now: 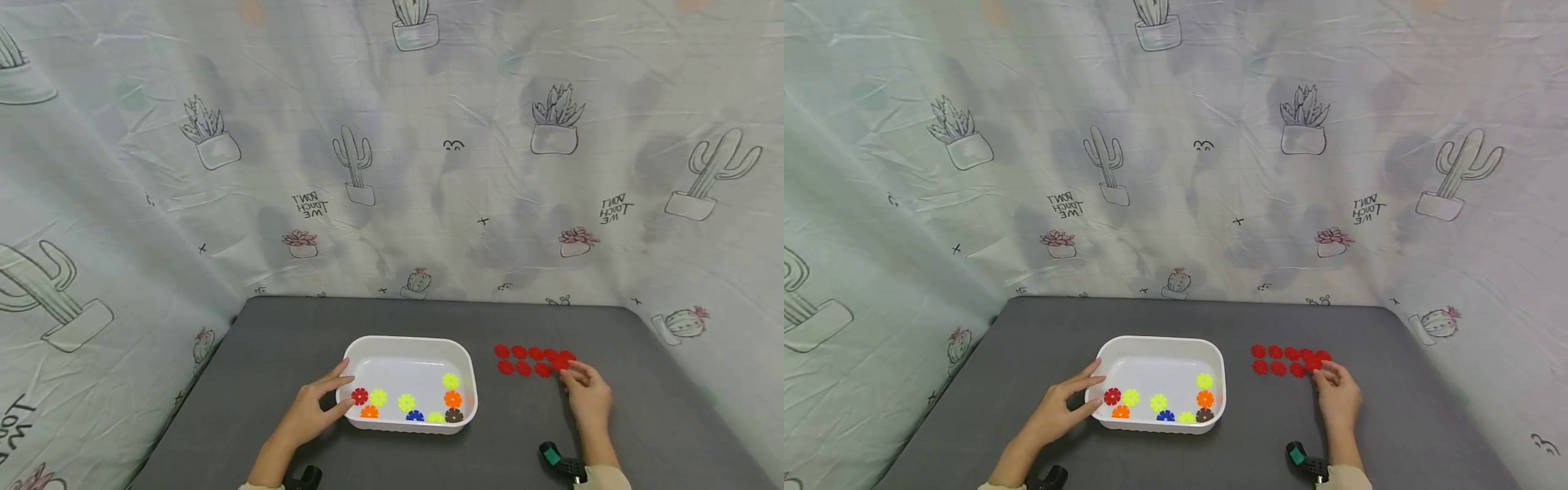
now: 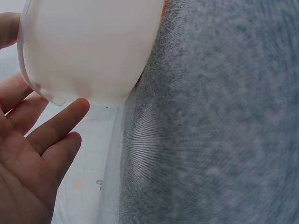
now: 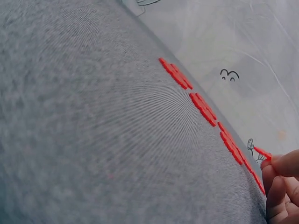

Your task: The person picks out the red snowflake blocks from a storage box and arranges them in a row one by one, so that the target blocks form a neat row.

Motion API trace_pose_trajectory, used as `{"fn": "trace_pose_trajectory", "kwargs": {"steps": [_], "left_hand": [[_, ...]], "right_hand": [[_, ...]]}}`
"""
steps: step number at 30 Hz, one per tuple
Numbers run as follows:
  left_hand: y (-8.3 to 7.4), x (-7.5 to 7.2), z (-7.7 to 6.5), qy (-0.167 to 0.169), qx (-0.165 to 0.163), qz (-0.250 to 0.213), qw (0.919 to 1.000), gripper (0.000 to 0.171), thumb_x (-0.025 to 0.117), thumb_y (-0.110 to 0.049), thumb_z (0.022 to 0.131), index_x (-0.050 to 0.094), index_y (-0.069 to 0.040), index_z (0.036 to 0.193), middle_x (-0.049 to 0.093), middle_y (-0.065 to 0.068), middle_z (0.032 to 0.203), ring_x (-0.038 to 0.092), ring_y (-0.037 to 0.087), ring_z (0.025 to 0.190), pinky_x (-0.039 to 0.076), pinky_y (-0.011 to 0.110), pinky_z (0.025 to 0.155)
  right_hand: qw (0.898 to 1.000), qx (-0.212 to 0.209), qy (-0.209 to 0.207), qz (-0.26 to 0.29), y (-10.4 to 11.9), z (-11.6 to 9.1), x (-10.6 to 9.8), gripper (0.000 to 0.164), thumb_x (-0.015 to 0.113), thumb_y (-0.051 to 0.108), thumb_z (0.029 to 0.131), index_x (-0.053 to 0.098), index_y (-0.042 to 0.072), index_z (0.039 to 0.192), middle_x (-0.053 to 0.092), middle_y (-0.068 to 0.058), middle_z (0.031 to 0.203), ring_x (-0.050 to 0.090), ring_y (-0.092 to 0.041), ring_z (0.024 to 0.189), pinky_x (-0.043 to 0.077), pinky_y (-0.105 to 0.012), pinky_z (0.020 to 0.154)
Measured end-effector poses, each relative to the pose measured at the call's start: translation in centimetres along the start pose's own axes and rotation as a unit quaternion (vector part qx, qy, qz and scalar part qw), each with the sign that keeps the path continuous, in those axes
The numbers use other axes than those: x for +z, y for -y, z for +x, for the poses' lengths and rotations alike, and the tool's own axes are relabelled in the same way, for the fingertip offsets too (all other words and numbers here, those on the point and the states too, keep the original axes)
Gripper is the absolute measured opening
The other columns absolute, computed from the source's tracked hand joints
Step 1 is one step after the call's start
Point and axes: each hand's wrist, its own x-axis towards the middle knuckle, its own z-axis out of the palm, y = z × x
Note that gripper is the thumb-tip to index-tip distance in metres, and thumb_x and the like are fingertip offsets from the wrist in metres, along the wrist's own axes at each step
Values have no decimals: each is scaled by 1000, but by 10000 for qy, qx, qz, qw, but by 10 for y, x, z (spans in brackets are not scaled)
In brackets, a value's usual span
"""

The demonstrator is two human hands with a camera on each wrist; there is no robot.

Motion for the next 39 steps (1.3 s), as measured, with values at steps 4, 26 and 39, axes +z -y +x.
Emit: {"fn": "trace_pose_trajectory", "kwargs": {"steps": [4, 26, 39], "left_hand": [[-1, -1, 1, 19, -49, -12, 10000, 40, 72, -28, 83, 68, -13, 119, 47, -2, 144, 48, 22, 129, 41, 54, 102], [-2, -5, 3, -23, 43, 58, 10000, 42, 71, -35, 83, 68, -13, 119, 48, -2, 143, 49, 22, 128, 42, 53, 100], [-2, -5, 5, 127, -98, 30, 9999, 43, 69, -37, 84, 67, -14, 120, 47, -2, 144, 48, 22, 129, 41, 53, 102]], "right_hand": [[9992, -64, -29, -399, 0, 0, 0, 29, 64, 15, 90, 62, 1, 115, 68, 5, 75, 50, 12, 54, 44, -13, 50], [9907, -625, -353, -1156, 7, -3, 0, 26, 62, 8, 87, 64, -6, 108, 69, -25, 93, 36, 23, 47, 30, -6, 55], [9960, -501, -380, -642, 9, -6, 0, 32, 63, 14, 90, 62, -1, 119, 66, -24, 112, 34, 32, 64, 33, 0, 59]]}}
